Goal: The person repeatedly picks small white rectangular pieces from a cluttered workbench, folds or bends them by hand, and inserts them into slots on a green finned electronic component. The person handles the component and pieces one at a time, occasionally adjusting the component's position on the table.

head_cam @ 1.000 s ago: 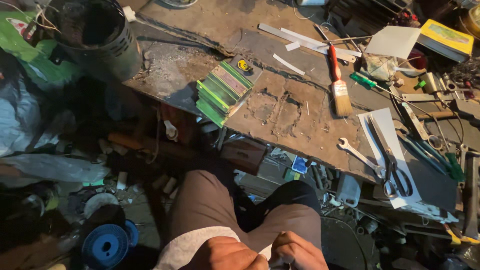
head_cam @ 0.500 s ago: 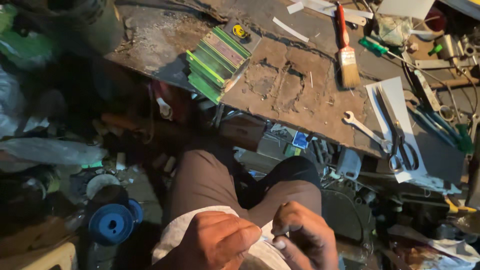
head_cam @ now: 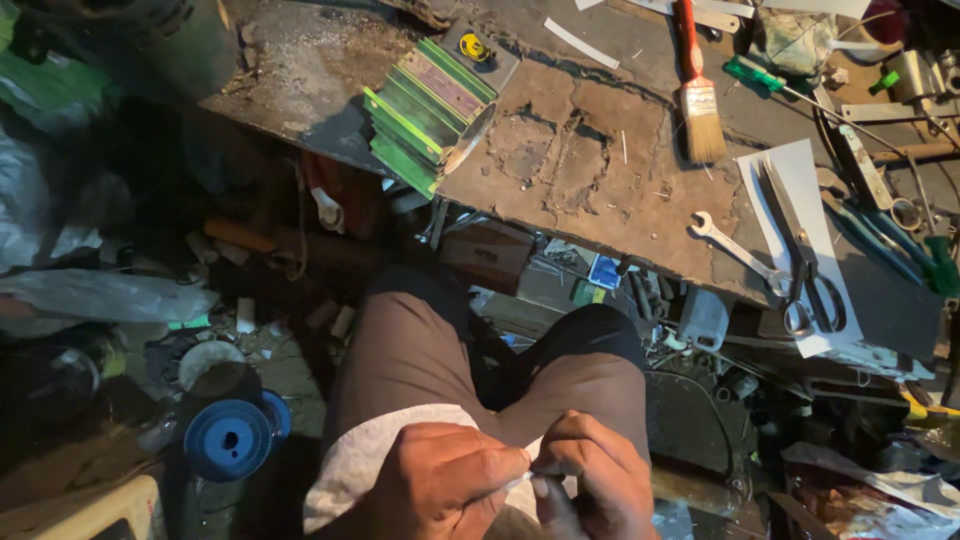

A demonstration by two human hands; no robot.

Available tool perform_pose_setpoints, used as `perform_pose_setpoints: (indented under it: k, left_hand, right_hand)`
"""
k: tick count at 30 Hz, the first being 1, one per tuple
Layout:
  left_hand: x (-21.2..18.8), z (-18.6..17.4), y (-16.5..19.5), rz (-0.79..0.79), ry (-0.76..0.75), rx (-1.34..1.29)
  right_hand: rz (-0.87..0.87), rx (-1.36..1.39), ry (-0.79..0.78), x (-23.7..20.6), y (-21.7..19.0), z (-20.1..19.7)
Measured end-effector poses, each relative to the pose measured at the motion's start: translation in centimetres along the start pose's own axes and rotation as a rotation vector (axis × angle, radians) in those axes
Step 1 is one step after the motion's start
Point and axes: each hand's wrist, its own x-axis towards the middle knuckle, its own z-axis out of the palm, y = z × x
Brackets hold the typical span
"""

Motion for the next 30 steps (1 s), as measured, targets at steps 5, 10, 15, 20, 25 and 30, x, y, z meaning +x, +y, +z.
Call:
perform_pose_setpoints:
  k: [5,10,15,20,25,30]
  left_hand:
    - [-0.2,0.9,0.3,-0.317,-0.008,-0.291]
    - [-0.1,1.5,-0.1,-0.355,-0.009,-0.288]
    - [0.6,2.6,0.5,-0.247,0.11,-0.109]
    - [1.5,2.0,0.2,-0.284,-0.005,-0.129]
    - [0.7,2.4,-0.2,-0.544,-0.073,-0.345]
    - [-0.1,3.8,-0.6,-0.517,0.003,-0.476]
  right_hand:
    - [-0.076,-0.08,-0.122,0.5,0.3,-1.1]
    - [-0.016,-0.18,-0.217,0.3,0.5,-2.4]
    - [0.254,0.151,-0.235,-0.4,1.4,-2.6]
    - [0.258,0.303,-0.252,-1.7,2.9,-3.0]
    - [0.296,0.375,-0.108,-3.6,4.1,-3.0]
    - [0.337,0.564,0.088,-5.0,4.6,-2.0]
